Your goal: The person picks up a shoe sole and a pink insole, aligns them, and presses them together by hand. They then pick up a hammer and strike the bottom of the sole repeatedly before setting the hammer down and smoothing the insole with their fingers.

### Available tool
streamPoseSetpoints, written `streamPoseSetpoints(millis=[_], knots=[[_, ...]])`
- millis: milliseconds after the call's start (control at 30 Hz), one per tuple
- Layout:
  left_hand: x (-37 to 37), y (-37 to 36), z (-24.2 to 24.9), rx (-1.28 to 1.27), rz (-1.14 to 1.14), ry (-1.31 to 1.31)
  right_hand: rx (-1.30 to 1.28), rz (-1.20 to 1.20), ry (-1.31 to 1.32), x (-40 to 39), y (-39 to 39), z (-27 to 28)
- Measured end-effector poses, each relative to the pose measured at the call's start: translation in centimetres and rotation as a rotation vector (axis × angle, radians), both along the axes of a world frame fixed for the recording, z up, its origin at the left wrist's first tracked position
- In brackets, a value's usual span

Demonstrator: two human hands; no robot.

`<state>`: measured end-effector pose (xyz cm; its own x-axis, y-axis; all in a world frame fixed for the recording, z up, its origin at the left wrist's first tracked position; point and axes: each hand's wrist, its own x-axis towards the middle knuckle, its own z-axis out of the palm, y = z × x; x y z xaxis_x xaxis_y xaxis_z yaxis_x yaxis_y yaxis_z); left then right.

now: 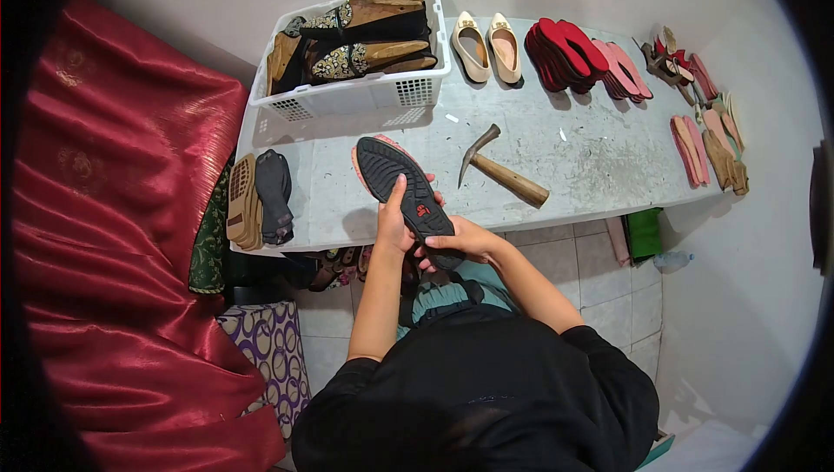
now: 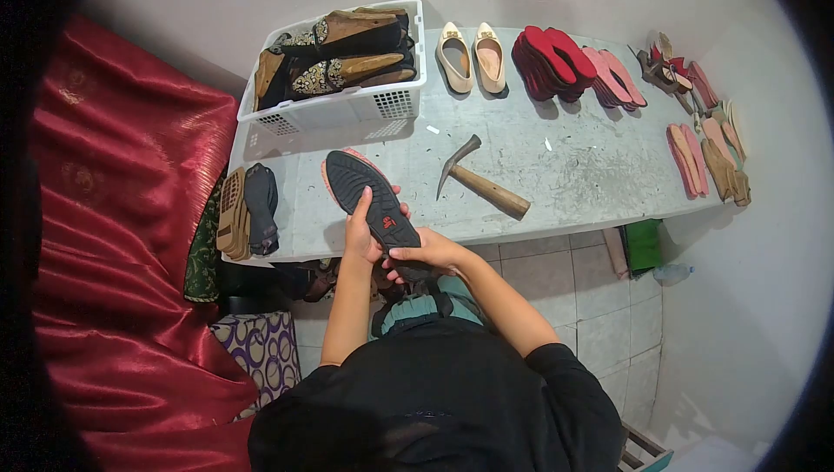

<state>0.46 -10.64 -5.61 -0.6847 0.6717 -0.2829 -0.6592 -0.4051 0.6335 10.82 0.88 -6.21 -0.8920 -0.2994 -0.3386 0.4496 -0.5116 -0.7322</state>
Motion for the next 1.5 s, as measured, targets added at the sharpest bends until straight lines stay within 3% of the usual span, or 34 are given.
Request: streamPoseSetpoints(millis=[300, 367, 467, 500, 567, 700, 733, 767, 800, 867, 900, 933, 1033, 1133, 1267, 1367, 1433, 1500], knots=[[0.2, 0.4, 0.5, -0.054, 0.212, 0.092, 0.033, -0.149, 0.057, 0.1, -1.7, -1.6], [0.5, 0.5, 0.7, 0.209, 0.257, -0.067, 0.016, -0.179, 0.08, 0.0, -1.8, -1.5], [1.3, 1.2, 2.5, 0.158, 0.345, -0.153, -0.043, -0.182, 0.069, -0.2, -1.8, -0.5], [0.9, 0.8, 1.4, 0.161, 0.345, -0.149, -0.041, -0.182, 0.073, -0.3, -1.8, -0.4], [-0.3, -0.3, -1.7, 0.347, 0.077, -0.095, -0.079, -0.123, 0.019, -0.3, -1.7, -0.2], [-0.7, -0.4, -0.7, 0.234, 0.115, -0.084, 0.057, -0.132, -0.057, -0.3, -0.9, 1.2], [-0.7, -0.5, -0.4, 0.233, 0.116, -0.085, 0.352, -0.057, 0.004, -0.6, 1.1, -0.7], [-1.0, -0.4, 0.0, 0.15, 0.239, -0.017, 0.213, -0.255, 0.098, -0.8, 1.8, -2.7], [-1.2, -0.5, 0.4, 0.063, 0.362, 0.048, 0.324, -0.342, 0.164, -1.2, 3.7, -4.0], [-1.2, -1.0, 0.9, 0.035, 0.37, 0.074, 1.391, -0.637, 0.341, -1.3, 6.8, -6.5], [-1.1, -1.3, 1.0, 0.011, 0.372, 0.103, 1.814, -0.671, 0.298, -1.0, 8.7, -9.3], [-1.3, -1.4, 0.8, 0.011, 0.374, 0.104, 2.031, -0.612, 0.159, -0.4, 9.7, -9.9], [-1.4, -1.8, 0.2, 0.01, 0.349, 0.085, 2.215, -0.454, 0.045, 0.0, 10.7, -10.5], [-1.3, -2.1, 0.7, 0.017, 0.235, 0.077, 2.397, -0.425, 0.111, -0.3, 11.7, -11.2], [-0.8, -2.0, 2.1, -0.09, 0.24, 0.137, 2.339, -0.354, 0.146, -0.3, 12.0, -11.2], [-0.9, -1.8, 1.9, -0.068, 0.216, 0.162, 2.182, -0.557, 0.213, -0.3, 11.1, -8.3], [-0.9, -1.7, 1.9, -0.058, 0.198, 0.161, 1.13, -0.735, -0.042, -0.3, 9.8, -3.7], [-0.5, -1.2, 2.5, -0.126, 0.237, 0.199, 1.034, -0.793, -0.075, 0.0, 7.1, 1.0]])
